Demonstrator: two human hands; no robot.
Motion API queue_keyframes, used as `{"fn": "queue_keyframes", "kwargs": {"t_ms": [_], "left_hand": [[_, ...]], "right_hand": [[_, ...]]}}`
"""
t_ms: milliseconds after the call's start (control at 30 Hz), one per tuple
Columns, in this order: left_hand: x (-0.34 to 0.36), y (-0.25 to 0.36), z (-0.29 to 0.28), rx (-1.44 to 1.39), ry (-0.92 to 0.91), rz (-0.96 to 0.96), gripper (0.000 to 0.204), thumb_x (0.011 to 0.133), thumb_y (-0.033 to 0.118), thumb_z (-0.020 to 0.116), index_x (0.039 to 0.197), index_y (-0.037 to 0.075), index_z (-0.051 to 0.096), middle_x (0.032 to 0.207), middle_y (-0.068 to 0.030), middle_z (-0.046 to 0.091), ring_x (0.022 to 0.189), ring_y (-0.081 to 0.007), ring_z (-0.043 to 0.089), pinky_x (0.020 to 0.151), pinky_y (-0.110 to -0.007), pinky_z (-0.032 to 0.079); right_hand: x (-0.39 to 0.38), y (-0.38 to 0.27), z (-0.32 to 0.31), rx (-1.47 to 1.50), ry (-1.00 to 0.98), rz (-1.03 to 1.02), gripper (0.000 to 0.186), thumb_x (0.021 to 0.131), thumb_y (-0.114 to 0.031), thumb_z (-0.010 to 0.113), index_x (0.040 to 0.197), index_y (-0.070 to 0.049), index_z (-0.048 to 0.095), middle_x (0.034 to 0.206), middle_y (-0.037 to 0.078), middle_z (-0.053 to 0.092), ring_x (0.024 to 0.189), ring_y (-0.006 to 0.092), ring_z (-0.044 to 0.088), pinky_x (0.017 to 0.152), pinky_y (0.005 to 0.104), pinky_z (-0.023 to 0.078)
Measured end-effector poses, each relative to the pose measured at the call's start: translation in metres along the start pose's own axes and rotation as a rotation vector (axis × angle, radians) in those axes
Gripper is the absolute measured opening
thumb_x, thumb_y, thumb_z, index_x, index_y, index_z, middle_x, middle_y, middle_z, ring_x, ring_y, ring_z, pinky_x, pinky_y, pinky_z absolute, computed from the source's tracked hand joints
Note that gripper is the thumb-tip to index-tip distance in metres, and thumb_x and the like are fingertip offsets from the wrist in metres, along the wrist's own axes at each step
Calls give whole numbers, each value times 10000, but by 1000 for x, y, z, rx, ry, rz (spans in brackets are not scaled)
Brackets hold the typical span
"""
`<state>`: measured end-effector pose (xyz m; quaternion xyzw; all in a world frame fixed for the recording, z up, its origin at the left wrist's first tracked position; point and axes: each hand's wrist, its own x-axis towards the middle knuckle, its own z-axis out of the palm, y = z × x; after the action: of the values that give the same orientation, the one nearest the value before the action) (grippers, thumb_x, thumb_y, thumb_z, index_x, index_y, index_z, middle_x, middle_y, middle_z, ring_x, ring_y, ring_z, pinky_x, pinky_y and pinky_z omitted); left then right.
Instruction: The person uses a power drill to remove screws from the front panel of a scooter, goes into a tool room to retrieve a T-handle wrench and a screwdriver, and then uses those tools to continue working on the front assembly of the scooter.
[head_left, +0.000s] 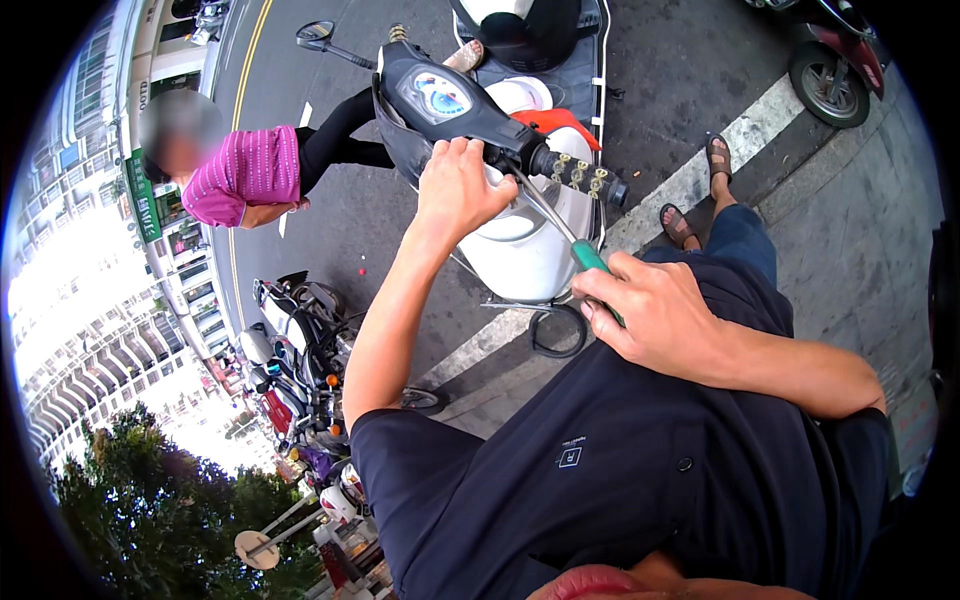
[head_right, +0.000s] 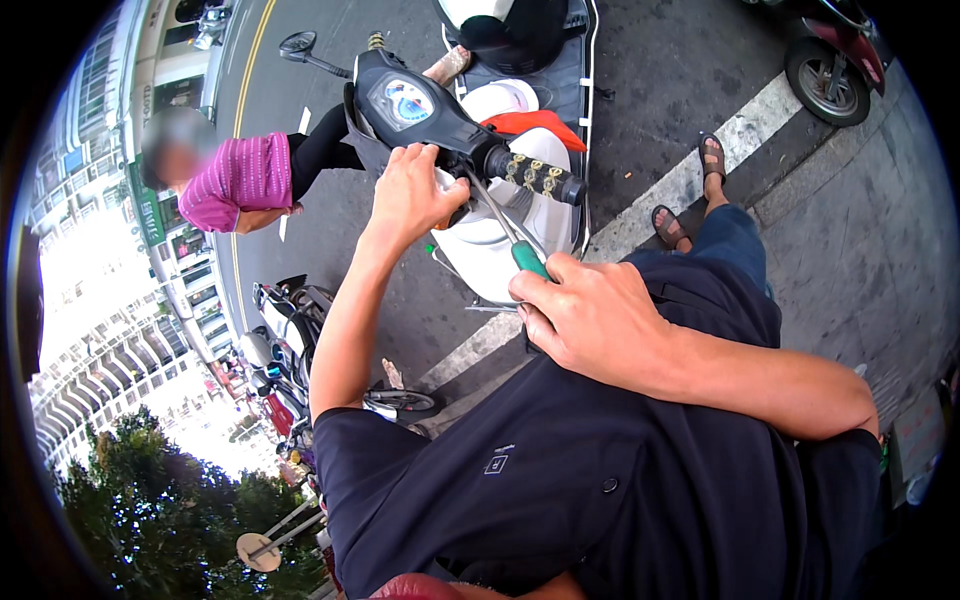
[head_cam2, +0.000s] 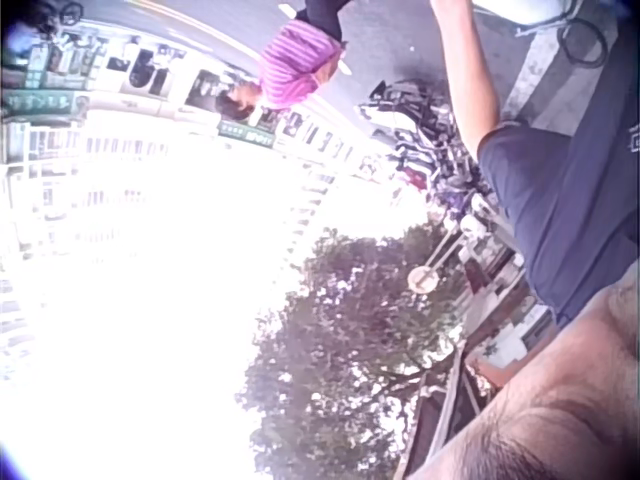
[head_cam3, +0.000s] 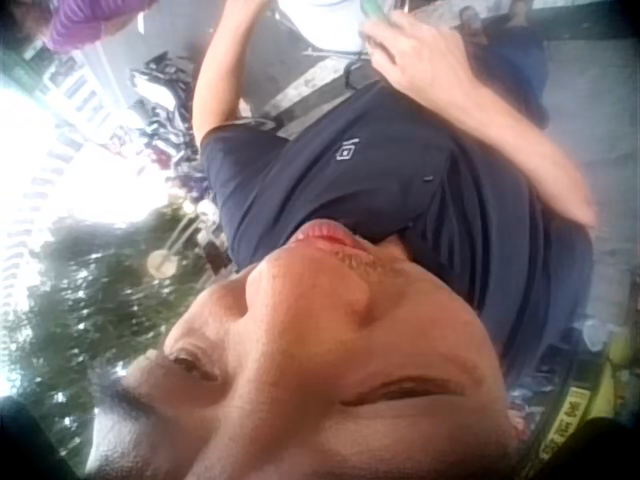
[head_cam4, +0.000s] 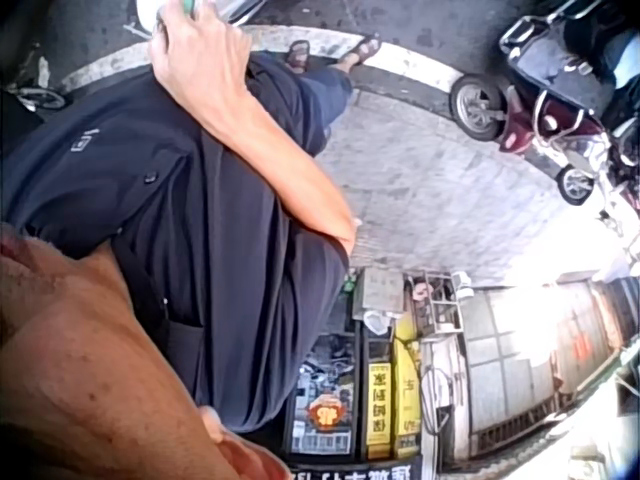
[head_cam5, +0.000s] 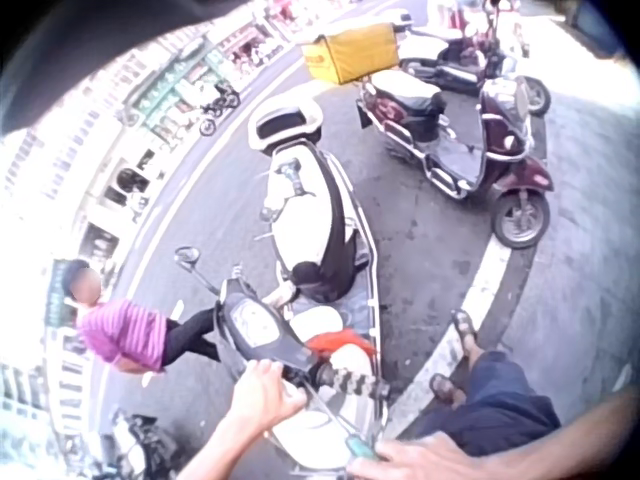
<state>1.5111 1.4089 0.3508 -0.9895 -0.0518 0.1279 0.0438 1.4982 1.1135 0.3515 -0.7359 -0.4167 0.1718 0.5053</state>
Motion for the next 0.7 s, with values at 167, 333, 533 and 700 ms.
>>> {"fn": "queue_keyframes", "kwargs": {"t_ms": [167,333,533,700], "left_hand": [[0,0,0,27,10,12,550,774,376,722,1091,-70,674,1039,-205,662,1052,-381,614,946,-468,518],[-2,-3,5,-69,82,31,487,727,332,736,989,-78,702,995,-227,676,986,-394,616,927,-457,511],[-2,-8,12,-105,107,26,535,709,323,748,1057,-81,705,998,-209,668,997,-374,602,933,-450,498],[-2,-10,14,-144,128,28,556,695,309,759,1085,-84,711,1022,-207,673,1014,-369,599,942,-446,493]], "right_hand": [[-8,1,7,-106,-53,-17,222,887,-204,733,1069,-112,646,812,100,566,613,278,666,511,408,507],[-12,-1,11,-8,-54,32,219,910,-209,724,1081,-105,636,826,102,570,652,292,669,548,429,512],[-15,-5,19,99,-40,83,224,929,-209,713,1105,-95,634,858,108,589,728,320,676,619,453,520],[-19,2,29,225,-7,100,215,936,-189,705,1103,-78,628,931,116,634,763,334,678,653,445,525]]}}
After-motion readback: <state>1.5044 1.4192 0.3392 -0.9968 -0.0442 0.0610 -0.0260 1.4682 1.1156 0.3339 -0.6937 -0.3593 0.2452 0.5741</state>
